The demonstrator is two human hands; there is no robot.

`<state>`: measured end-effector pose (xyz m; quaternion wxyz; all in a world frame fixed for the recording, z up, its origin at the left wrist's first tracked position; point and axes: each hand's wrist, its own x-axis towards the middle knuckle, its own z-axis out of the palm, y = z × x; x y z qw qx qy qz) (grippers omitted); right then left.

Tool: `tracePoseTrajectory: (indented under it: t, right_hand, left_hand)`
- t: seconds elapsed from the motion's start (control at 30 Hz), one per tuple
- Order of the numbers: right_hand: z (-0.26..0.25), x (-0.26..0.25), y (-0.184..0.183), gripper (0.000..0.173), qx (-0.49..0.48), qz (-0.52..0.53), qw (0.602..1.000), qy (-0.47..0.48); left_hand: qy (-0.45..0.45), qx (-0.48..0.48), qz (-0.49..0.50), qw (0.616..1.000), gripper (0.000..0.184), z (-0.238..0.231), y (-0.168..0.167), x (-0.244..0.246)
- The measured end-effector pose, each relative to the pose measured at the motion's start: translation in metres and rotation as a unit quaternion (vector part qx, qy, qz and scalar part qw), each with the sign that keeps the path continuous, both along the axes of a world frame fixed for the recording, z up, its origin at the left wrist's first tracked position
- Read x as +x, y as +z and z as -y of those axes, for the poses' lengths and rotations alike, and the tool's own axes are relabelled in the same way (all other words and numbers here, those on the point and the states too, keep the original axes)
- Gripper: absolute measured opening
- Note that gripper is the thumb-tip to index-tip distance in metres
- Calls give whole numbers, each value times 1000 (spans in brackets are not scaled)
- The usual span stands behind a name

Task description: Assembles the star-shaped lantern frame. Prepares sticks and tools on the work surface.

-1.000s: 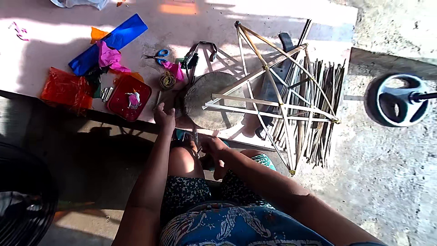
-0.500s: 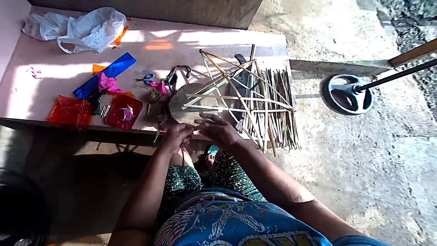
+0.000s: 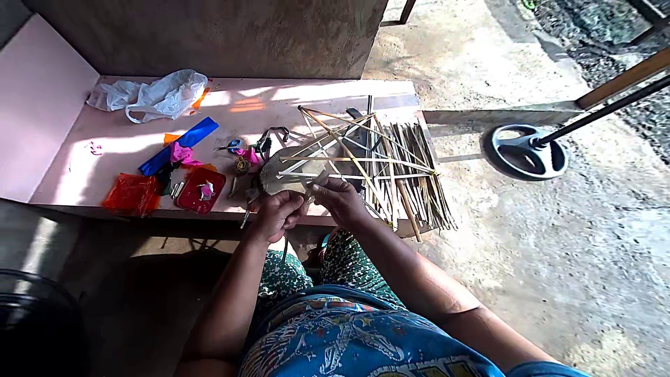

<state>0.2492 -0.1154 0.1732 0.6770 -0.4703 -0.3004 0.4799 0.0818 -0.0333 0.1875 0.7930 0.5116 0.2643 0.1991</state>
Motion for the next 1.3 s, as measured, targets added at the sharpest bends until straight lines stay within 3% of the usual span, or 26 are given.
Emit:
tracePoseTrajectory:
  t: [0.13,0.23,0.3,0.33,0.43,0.6,0.73,0.87,0.97,1.1,1.2,1.3]
  right_hand:
    - [8,2,2,16,3,-5,1000,22]
    - [14,-1,-3,25,16,28,996,78]
    - [15,-5,-4,18,35,46,995,82]
    - [14,-6,-3,11,40,53,995,70]
    - [12,-7,1,16,24,49,998,43]
    - [12,-5,-1,19,-17,-17,998,51]
    - [13,-4,-15,9,12,56,996,63]
    - [13,-7,-15,9,-25,109,994,10]
    - [12,-1,-16,9,-39,158,986,30]
    - [11,9,-15,7,-49,236,965,107]
    - [7,12,-21,7,-47,248,961,112]
    - [0,14,-30,11,-47,233,966,105]
  left_hand:
    - [3,-22,6,1000,18,6,8,-4]
    - [7,-51,19,998,19,9,10,-5]
    - [7,-36,12,999,16,12,6,-3]
    - [12,-16,0,1000,13,13,5,-1]
    - [42,77,-62,994,6,19,3,3]
    - [75,244,-128,959,16,22,-6,4]
    - [83,324,-184,924,14,29,-6,3]
    - [91,367,-191,906,15,31,-14,5]
    - [64,308,-160,936,17,25,-20,5]
    - [-10,109,-82,991,23,15,-21,5]
    - [-1,41,-112,993,13,8,-27,11]
    - [8,46,-127,991,10,0,-36,16]
